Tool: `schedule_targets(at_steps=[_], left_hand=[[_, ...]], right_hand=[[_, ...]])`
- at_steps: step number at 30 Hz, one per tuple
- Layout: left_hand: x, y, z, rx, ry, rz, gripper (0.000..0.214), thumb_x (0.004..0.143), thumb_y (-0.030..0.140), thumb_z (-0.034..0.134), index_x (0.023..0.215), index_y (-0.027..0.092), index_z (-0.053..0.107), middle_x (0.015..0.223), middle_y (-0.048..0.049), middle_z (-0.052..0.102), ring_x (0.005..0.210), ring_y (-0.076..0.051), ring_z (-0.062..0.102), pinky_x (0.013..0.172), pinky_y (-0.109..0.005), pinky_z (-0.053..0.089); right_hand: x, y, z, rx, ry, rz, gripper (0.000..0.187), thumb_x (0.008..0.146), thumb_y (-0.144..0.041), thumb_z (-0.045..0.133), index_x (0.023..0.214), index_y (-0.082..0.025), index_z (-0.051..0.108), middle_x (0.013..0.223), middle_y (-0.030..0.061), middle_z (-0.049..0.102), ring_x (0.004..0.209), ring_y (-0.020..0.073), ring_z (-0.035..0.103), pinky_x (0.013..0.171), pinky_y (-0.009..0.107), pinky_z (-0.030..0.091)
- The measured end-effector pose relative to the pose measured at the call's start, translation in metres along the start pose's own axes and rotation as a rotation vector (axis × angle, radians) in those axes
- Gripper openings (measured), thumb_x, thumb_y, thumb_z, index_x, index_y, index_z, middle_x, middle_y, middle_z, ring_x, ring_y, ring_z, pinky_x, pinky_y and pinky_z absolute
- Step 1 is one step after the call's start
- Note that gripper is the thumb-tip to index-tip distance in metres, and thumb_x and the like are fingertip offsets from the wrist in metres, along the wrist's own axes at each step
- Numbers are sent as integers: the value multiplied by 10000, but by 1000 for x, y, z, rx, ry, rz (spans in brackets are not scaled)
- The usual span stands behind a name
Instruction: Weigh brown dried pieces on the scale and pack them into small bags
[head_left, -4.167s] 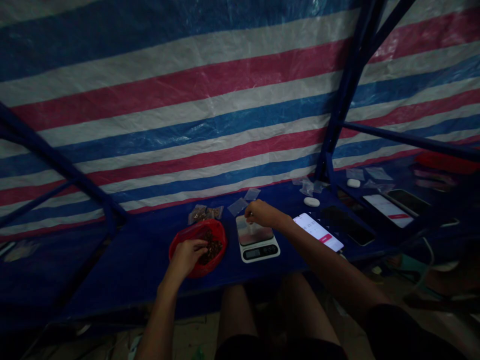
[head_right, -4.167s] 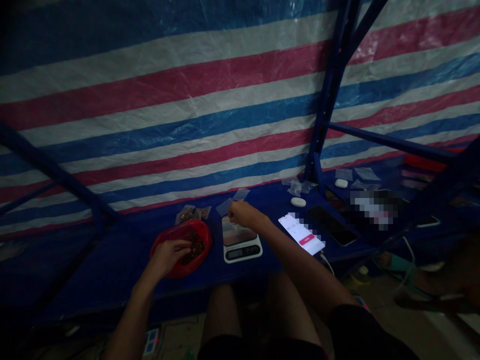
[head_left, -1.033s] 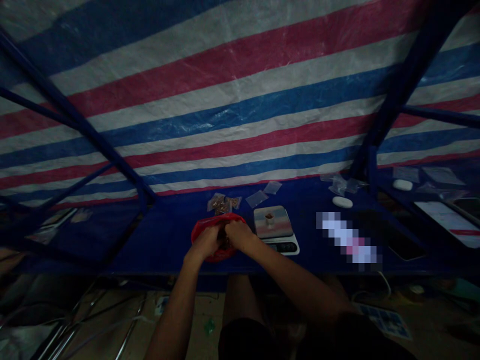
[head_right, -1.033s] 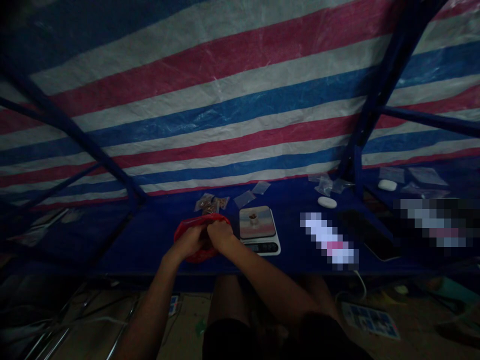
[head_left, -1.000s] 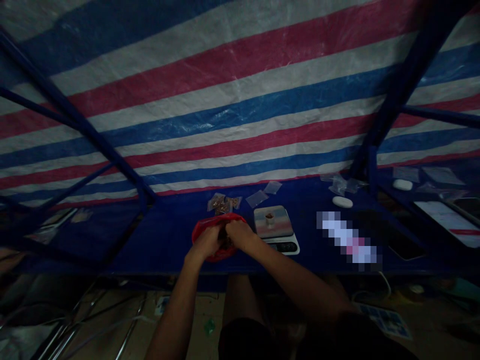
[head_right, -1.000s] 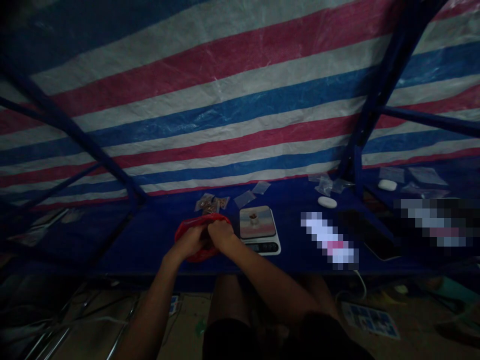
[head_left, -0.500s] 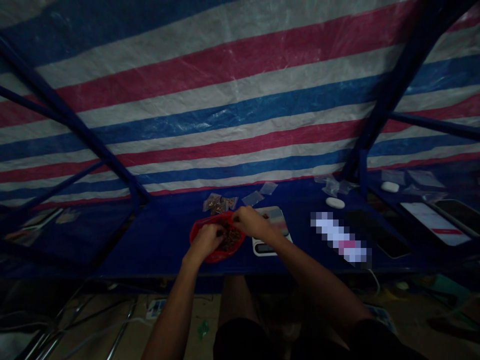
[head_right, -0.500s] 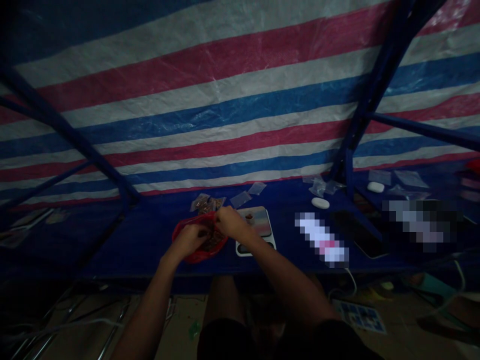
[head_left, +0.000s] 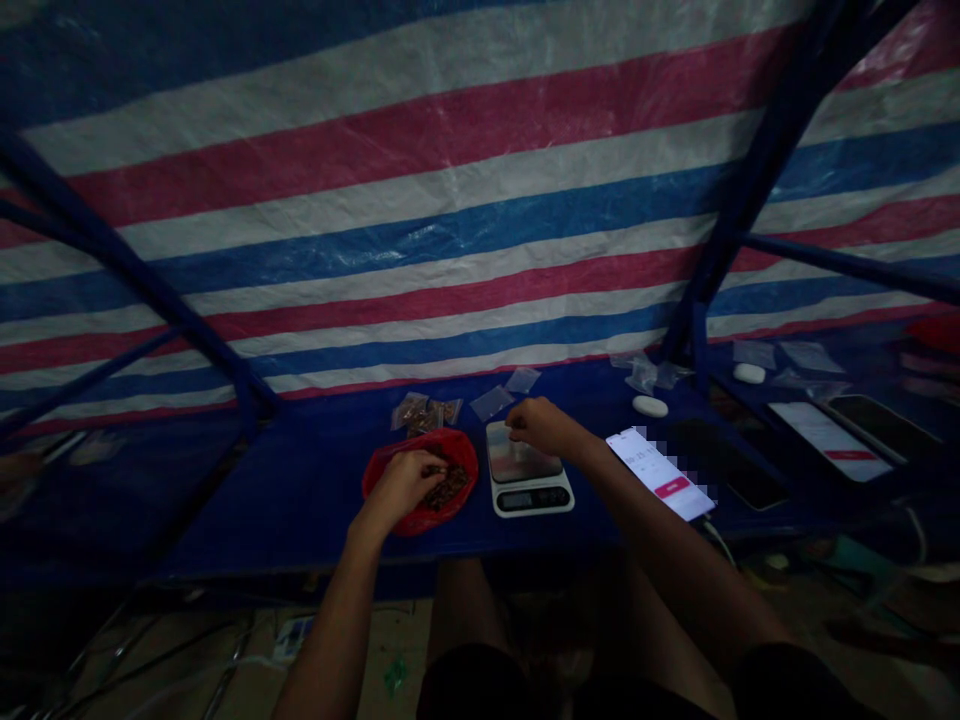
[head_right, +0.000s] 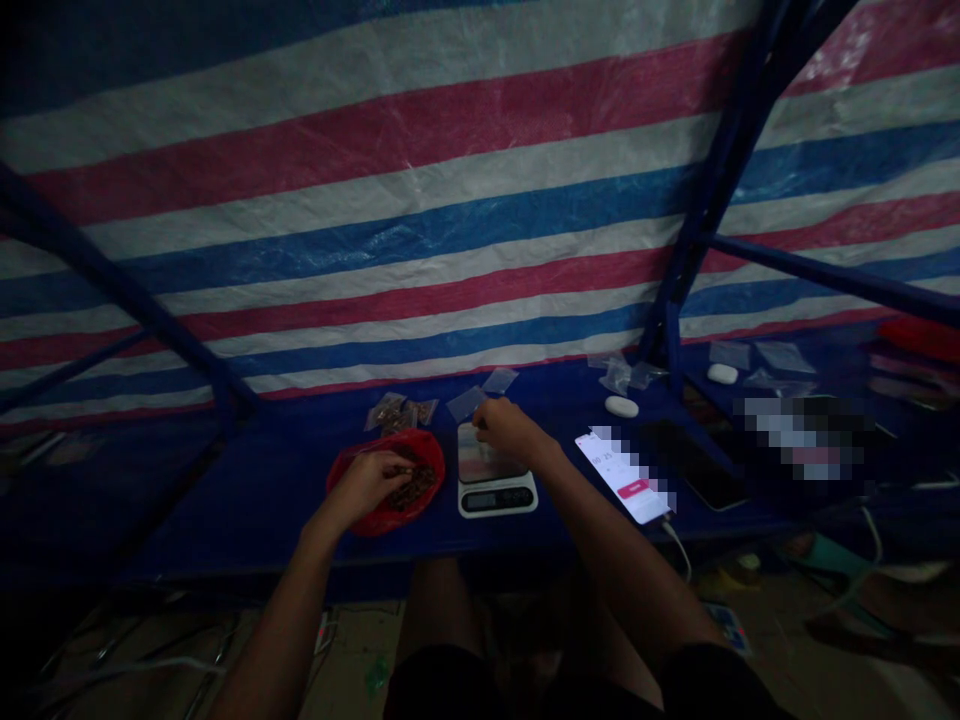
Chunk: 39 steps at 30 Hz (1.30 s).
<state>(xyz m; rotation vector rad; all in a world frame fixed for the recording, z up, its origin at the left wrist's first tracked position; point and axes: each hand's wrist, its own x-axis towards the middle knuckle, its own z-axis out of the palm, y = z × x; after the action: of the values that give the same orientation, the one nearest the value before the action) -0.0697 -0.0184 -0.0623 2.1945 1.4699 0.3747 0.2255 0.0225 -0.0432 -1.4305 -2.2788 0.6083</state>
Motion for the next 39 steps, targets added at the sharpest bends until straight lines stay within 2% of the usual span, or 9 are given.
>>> schedule_targets(at_steps=[6,10,12,14,17,20,25,30,39], left_hand=[[-3,-2,-4,-27,7,-9,225,899,216,658,1064,195,810,1103,-72,803,994,-228,750,903,-316,543],[-2,4,-8,-30,-3,1,231,900,226,662,1076,203,809,1125,-61,800,1019,-232,750,931,-317,543],[0,11,-11,-31,1,15,232,898,231,671,1084,204,807,1134,-58,798,1030,-233,748,937,-316,541],[5,23,-15,-37,13,48,224,906,242,672,1082,214,808,1141,-52,796,1056,-233,741,957,-319,535],[22,46,-16,-49,36,128,223,926,254,657,1090,229,806,1157,-44,792,1084,-232,730,987,-329,526],[49,73,-10,-24,26,217,238,931,231,648,1114,219,799,1163,-57,790,1082,-234,726,985,-328,517],[89,100,11,80,-37,322,265,924,148,614,1090,218,809,1135,-79,794,1063,-244,728,941,-309,506],[101,107,22,88,-123,302,266,907,118,598,977,239,824,976,-59,810,976,-227,742,869,-277,503],[97,112,20,57,-146,293,266,913,160,578,982,239,822,970,-71,811,977,-247,742,863,-283,512]], right_hand=[[6,5,-1,-20,-31,7,172,809,-122,756,972,-144,804,1021,136,802,953,261,753,796,275,519],[5,3,-3,14,-15,3,155,790,-131,774,942,-147,800,984,127,803,926,263,754,785,279,530],[3,0,-5,41,-3,-1,111,829,-135,734,922,-148,794,928,108,804,880,244,757,755,265,530],[1,-2,-7,81,29,0,143,900,-143,652,942,-148,788,913,91,804,848,215,757,740,247,528],[-3,0,-12,138,154,-6,208,961,-168,582,1022,-148,779,990,87,801,868,194,749,772,250,522],[-9,7,-16,157,276,-3,201,963,-191,587,1010,-150,778,992,84,796,884,196,731,798,266,505],[-27,21,-12,207,274,-3,200,947,-190,579,955,-145,775,938,72,792,842,189,721,750,251,484],[-41,34,-8,220,282,-10,224,946,-194,562,946,-140,779,945,68,788,853,185,717,758,252,477],[-41,44,-7,234,305,2,217,948,-205,573,965,-140,779,968,81,788,863,195,709,785,270,489]])
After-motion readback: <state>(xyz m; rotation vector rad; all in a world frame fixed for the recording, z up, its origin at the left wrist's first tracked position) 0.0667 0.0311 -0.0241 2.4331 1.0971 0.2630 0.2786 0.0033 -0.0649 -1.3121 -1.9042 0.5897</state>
